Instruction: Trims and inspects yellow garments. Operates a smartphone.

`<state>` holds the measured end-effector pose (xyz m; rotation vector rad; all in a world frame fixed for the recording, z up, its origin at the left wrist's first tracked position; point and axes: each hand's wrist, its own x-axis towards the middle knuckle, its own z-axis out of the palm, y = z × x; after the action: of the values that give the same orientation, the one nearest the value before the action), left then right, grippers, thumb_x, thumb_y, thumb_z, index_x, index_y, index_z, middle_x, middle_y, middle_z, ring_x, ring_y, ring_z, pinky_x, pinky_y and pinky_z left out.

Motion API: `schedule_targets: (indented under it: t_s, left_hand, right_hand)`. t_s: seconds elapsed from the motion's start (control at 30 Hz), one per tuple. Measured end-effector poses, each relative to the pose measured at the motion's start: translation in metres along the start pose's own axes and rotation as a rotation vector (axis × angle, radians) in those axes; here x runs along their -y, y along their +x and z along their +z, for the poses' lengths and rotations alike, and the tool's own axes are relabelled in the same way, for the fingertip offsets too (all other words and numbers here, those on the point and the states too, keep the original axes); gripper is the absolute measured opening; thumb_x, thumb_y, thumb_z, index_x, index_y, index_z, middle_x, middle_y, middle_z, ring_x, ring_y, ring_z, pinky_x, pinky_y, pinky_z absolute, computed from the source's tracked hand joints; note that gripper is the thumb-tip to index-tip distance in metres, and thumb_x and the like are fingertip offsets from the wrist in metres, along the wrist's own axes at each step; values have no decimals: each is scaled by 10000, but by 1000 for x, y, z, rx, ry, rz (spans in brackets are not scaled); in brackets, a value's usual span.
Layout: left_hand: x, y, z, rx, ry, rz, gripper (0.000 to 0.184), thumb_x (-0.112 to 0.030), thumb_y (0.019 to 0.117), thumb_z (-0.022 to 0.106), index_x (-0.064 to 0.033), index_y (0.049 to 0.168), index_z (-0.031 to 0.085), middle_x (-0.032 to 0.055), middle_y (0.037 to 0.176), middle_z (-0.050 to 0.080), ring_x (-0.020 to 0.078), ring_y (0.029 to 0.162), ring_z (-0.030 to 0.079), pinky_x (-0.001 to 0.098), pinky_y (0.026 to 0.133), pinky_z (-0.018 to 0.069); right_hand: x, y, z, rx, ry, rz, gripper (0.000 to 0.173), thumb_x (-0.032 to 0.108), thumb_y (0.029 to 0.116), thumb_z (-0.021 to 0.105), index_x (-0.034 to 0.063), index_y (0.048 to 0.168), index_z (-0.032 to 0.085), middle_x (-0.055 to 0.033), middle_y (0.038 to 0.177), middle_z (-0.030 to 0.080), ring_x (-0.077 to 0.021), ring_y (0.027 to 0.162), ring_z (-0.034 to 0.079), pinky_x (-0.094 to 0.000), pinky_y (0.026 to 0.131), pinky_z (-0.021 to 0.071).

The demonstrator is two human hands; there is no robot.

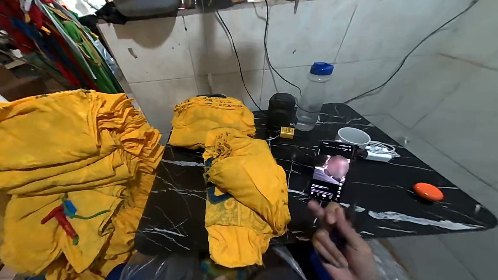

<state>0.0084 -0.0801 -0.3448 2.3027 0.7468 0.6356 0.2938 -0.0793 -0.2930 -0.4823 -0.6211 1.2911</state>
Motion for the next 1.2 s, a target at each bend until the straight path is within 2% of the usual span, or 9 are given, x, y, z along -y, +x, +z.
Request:
schedule_targets:
  t_s: [0.07,0.13,0.2,0.33,0.47,0.67,0.87,1.07,1.2]
  left_hand:
    - [5,9,-7,-137,128,-22,195,-282,1006,661,-129,1017,781,12,1003,775,160,957,725,405,915,570]
    - [15,19,-6,-233,308,-11,244,-378,989,668,-181,1088,774,16,1156,742,203,1118,680,439,974,543]
    - [27,27,0,-282,429,26,226,-352,983,669,-217,1136,767,28,1257,707,248,1213,632,474,1011,505]
    - [26,25,3,-356,193,44,163,-152,990,628,-166,978,790,-36,1058,769,101,1030,697,314,972,541]
    - [33,22,-10,-353,-73,63,91,-109,924,737,-154,957,809,-22,1009,758,100,983,695,276,894,585]
    - [22,15,-17,-492,-18,-41,90,-120,854,805,-125,940,828,-22,795,737,55,753,679,239,737,584]
    - [-15,34,10,-564,-284,-204,245,-70,936,704,48,1146,655,63,928,767,80,782,732,274,716,629]
    - [-11,42,23,-653,-328,-138,63,-35,922,707,-39,925,644,-9,787,709,21,670,664,191,643,588]
    - [-6,43,20,-547,-332,-113,70,23,929,617,-11,942,677,21,875,725,48,788,696,219,755,609]
  right_hand:
    - [-12,-4,-1,-39,-392,30,180,309,1044,585,179,970,685,0,959,769,47,459,443,-133,409,339]
    - [-35,-10,-7,54,-787,23,198,233,1035,595,82,991,715,-20,921,771,-67,726,684,-250,665,567]
    - [-60,-19,-10,102,-1022,46,207,212,1026,616,45,1001,736,-18,913,750,-107,868,716,-312,809,605]
    - [-84,-31,0,57,-1116,154,328,349,1024,631,45,1078,740,-47,923,728,-106,848,690,-328,796,585]
    - [-95,-32,6,2,-778,222,129,197,937,740,71,947,716,46,776,664,-23,630,563,-215,577,475]
    - [-93,-37,7,-25,-949,105,143,211,897,786,77,875,741,54,745,654,8,618,529,-183,574,440]
    - [-95,-42,10,107,-1199,-81,246,184,1000,655,-28,885,707,-113,822,660,-140,744,620,-283,695,525]
    - [-86,-45,16,23,-1064,76,322,223,1092,485,30,932,686,-24,794,665,-79,748,642,-277,715,550]
    - [-84,-42,20,-29,-1084,190,243,262,1014,641,41,930,696,-20,778,664,-72,714,628,-264,682,530]
